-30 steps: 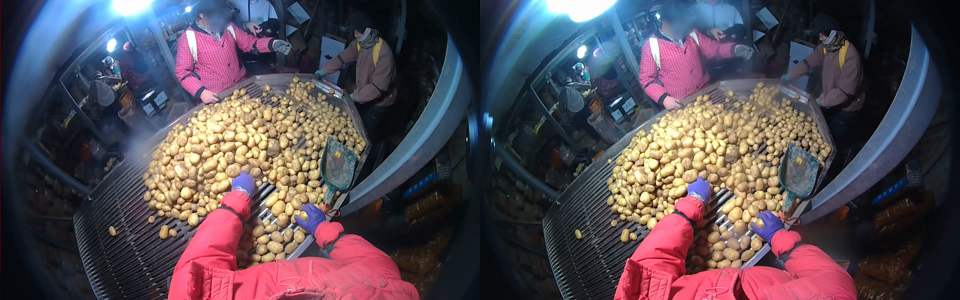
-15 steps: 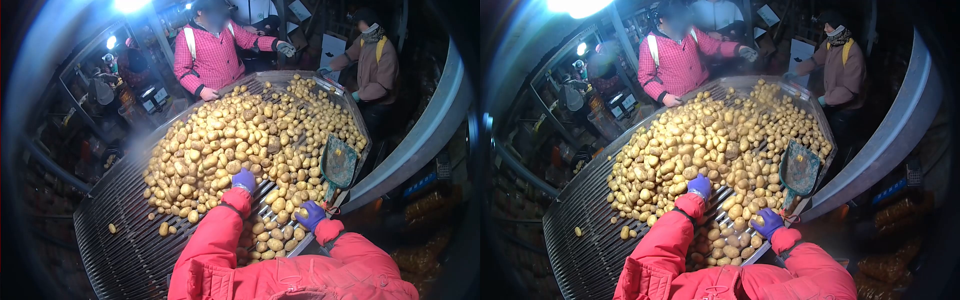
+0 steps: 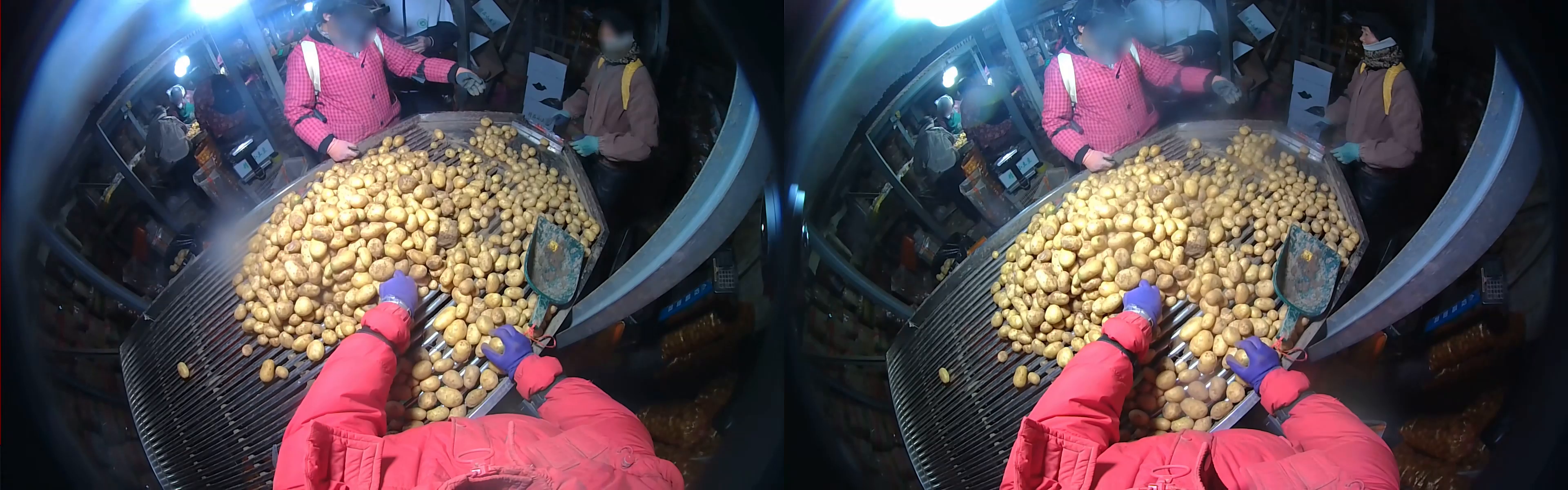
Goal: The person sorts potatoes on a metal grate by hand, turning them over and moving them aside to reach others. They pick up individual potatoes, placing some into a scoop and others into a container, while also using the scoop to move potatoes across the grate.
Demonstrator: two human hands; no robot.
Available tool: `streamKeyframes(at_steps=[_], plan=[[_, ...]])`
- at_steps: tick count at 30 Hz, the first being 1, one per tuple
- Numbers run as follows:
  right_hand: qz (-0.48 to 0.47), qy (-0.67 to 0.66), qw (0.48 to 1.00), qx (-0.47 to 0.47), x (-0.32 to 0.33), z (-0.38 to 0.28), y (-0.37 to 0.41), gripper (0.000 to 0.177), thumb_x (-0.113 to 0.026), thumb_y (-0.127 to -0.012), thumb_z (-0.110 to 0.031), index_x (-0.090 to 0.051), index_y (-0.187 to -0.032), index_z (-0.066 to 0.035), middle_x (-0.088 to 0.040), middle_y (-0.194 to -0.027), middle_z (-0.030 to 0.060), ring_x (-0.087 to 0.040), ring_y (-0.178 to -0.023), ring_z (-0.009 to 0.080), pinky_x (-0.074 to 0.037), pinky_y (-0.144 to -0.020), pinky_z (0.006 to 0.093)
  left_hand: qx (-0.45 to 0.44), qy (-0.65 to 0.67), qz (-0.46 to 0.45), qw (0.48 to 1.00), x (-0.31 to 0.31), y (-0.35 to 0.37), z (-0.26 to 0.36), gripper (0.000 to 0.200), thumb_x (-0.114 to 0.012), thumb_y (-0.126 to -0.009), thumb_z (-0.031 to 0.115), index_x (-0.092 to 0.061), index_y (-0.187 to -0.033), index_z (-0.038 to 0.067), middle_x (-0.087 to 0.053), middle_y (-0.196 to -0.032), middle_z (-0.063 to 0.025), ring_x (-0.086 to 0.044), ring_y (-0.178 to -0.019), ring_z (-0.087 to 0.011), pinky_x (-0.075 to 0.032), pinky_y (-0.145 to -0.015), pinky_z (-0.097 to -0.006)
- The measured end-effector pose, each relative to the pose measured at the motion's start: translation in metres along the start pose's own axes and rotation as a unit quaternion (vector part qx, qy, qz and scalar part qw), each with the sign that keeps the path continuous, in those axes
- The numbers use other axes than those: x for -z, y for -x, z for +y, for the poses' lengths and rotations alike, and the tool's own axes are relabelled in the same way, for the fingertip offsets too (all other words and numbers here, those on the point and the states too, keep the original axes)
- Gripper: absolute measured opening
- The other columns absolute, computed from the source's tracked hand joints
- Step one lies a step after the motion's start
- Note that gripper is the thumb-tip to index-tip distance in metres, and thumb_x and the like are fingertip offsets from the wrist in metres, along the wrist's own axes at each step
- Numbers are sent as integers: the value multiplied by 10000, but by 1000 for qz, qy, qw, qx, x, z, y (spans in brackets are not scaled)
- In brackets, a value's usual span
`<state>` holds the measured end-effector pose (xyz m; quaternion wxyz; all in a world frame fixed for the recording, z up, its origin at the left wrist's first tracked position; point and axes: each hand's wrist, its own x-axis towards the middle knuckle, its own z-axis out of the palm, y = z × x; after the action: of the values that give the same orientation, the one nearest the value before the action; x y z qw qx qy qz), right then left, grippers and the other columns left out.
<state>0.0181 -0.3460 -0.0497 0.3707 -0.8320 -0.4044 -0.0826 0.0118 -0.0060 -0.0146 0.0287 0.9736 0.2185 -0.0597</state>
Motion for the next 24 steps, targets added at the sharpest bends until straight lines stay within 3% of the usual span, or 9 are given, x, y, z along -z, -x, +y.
streamKeyframes(at_steps=[12, 15, 24], plan=[[-3, 0, 1000, -2, 2, -2, -1, 391, -821, -747, -321, -641, -1019, -105, -618, -949, 135, -648, -846, 333, -543, -730, 410, 1, -12, -8, 1000, 6, 3, 2, 271, -515, -943, 210, -718, -1085, 100, -626, -1195, -153, -708, -972, -305, -540, -774, -468], [-23, 3, 1000, -16, 0, 2, 1, 427, -813, -766, -377, -639, -1061, -121, -621, -1026, 140, -658, -876, 343, -553, -765, 418, 7, -11, -13, 1000, 3, 1, 1, 272, -518, -944, 215, -717, -1093, 107, -626, -1204, -150, -708, -982, -298, -539, -779, -465], [0, 1, 1000, -5, 1, -2, -1, 386, -828, -739, -319, -642, -1010, -117, -619, -950, 129, -653, -827, 329, -546, -715, 405, 13, -8, -27, 1000, 4, -1, 1, 285, -506, -947, 216, -712, -1110, 106, -617, -1223, -151, -703, -1004, -296, -533, -792, -474]])
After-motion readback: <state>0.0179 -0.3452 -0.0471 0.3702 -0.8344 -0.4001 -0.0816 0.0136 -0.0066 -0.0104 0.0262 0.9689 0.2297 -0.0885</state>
